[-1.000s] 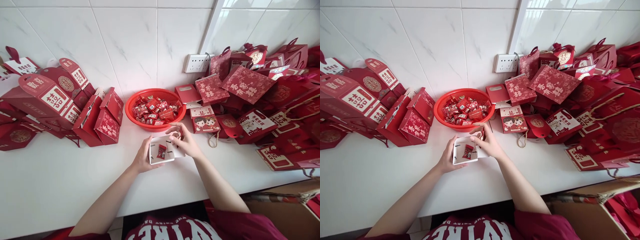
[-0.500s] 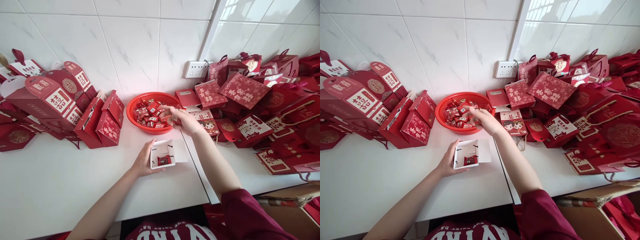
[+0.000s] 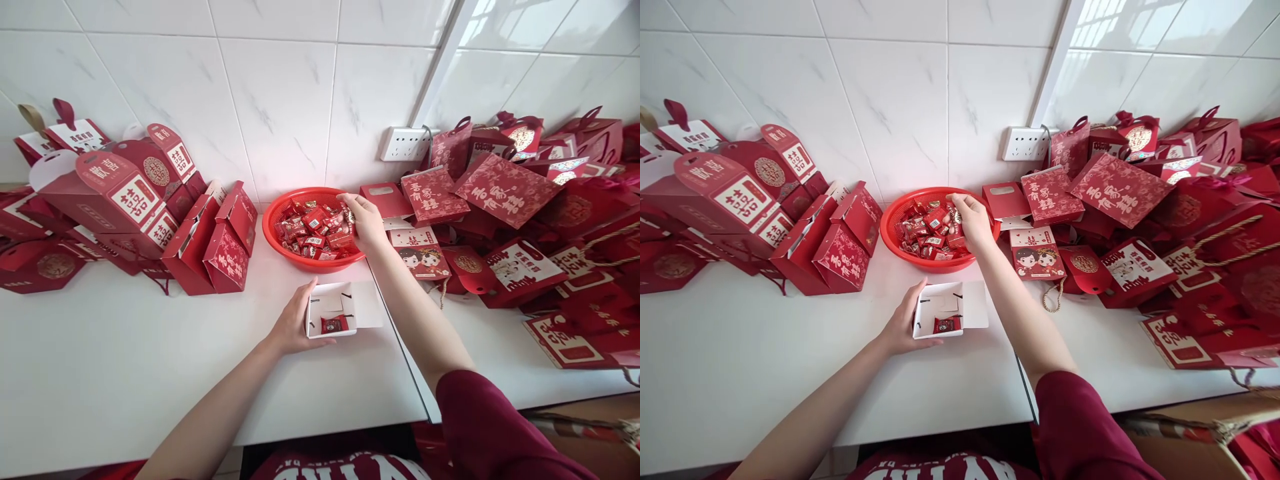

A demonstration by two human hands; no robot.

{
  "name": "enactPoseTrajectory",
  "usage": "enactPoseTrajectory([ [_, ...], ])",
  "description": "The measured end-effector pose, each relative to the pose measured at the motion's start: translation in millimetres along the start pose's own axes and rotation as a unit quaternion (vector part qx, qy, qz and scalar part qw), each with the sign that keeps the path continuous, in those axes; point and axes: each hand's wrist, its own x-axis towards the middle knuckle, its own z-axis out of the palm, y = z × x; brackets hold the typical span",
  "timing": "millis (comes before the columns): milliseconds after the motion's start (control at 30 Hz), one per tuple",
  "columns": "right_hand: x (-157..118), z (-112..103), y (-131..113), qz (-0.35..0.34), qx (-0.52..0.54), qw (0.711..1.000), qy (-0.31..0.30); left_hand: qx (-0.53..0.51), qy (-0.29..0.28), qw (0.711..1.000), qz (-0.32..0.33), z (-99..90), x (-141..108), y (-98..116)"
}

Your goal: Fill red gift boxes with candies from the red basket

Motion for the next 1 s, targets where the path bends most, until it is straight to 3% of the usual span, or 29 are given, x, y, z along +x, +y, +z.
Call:
enactPoseTrajectory([
  [67,11,-1,-2,-0.05,-0.195,0.978,0.049,-0.001,0.003,1.0,-0.009,-0.2,0,0],
  [100,16,1,-2,-0.078,-0.299,0.949,0.069,-0.001,0.005,1.0,-0.013,-0.4,-1,0],
  [133,20,4,-2,-0.099,-0.396,0.91,0.067,-0.001,0.006,1.0,-0.016,-0.6,-1,0],
  [200,27,14,0,-0.115,-0.535,0.837,-0.01,-0.001,0.002,1.0,-0.019,-1.4,-2,0],
  [267,33,31,4,-0.099,-0.586,0.792,-0.141,0.002,-0.004,1.0,-0.017,-2.4,-2,0],
  [333,39,51,10,-0.073,-0.594,0.765,-0.238,0.005,-0.008,1.0,-0.017,-3.4,-3,1],
  [467,53,87,22,-0.018,-0.619,0.705,-0.347,-0.002,-0.01,0.999,-0.032,-4.8,-4,-1],
  [567,62,101,31,0.02,-0.63,0.666,-0.399,-0.005,-0.013,0.999,-0.039,-5.9,-5,-1],
  [667,67,106,42,0.021,-0.63,0.655,-0.418,-0.003,-0.019,0.999,-0.048,-7.0,-6,1],
  [867,66,102,64,-0.074,-0.603,0.691,-0.391,0.0,-0.02,0.999,-0.048,-7.6,-6,1],
  [1000,67,99,66,-0.087,-0.59,0.709,-0.375,-0.007,-0.014,0.999,-0.05,-6.2,-6,-2],
])
